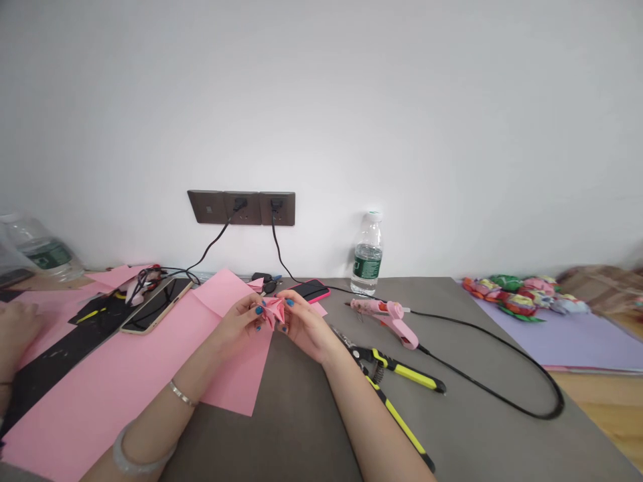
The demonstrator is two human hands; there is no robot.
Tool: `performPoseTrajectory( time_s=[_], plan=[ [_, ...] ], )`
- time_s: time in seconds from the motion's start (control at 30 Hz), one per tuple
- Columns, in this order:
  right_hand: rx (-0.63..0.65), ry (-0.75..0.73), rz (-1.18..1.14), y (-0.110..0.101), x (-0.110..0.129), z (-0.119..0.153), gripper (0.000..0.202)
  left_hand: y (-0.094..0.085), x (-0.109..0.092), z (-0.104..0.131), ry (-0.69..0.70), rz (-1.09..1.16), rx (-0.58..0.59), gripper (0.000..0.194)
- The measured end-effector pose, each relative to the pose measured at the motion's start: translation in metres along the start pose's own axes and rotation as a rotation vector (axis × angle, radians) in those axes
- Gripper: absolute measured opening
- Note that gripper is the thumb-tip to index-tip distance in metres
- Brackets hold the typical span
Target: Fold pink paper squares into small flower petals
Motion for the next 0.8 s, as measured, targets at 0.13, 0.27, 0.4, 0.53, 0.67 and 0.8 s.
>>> performPoseTrajectory(
  time_s=[0.13, 0.27, 0.4, 0.53, 0.67, 0.8],
  plan=[
    [0.024, 0.006, 0.009, 0.0, 0.0, 0.003, 0.029, 0.002, 0.001, 0.001, -0.012, 0.038, 0.007, 0.033],
    [0.083, 0.06, -0.034, 0.0, -0.004, 0.006, 0.031, 0.007, 0.003, 0.003, -0.01, 0.099, 0.005, 0.03],
    [0.069, 0.036, -0.022, 0.002, -0.004, 0.006, 0.032, 0.01, 0.005, 0.004, -0.008, 0.188, -0.014, 0.028],
    [-0.024, -0.007, -0.001, -0.003, -0.006, 0.004, 0.027, 0.014, 0.006, 0.004, -0.017, 0.211, 0.005, 0.028],
    [-0.028, 0.006, 0.063, -0.01, -0.006, 0.004, 0.026, 0.017, 0.006, 0.005, -0.053, 0.209, 0.07, 0.026],
    [0.015, 0.032, 0.112, -0.011, -0.002, 0.006, 0.027, 0.015, 0.006, 0.007, -0.136, 0.184, 0.09, 0.024]
  ],
)
Point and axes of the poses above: each hand's wrist, its own z-axis away from the middle knuckle, its own y-axis out of the palm, x = y × z, the point moved 4 cm from there along -z, towards the middle knuckle, and after that the axes turned 15 degrees about x, right-handed, at the moved point
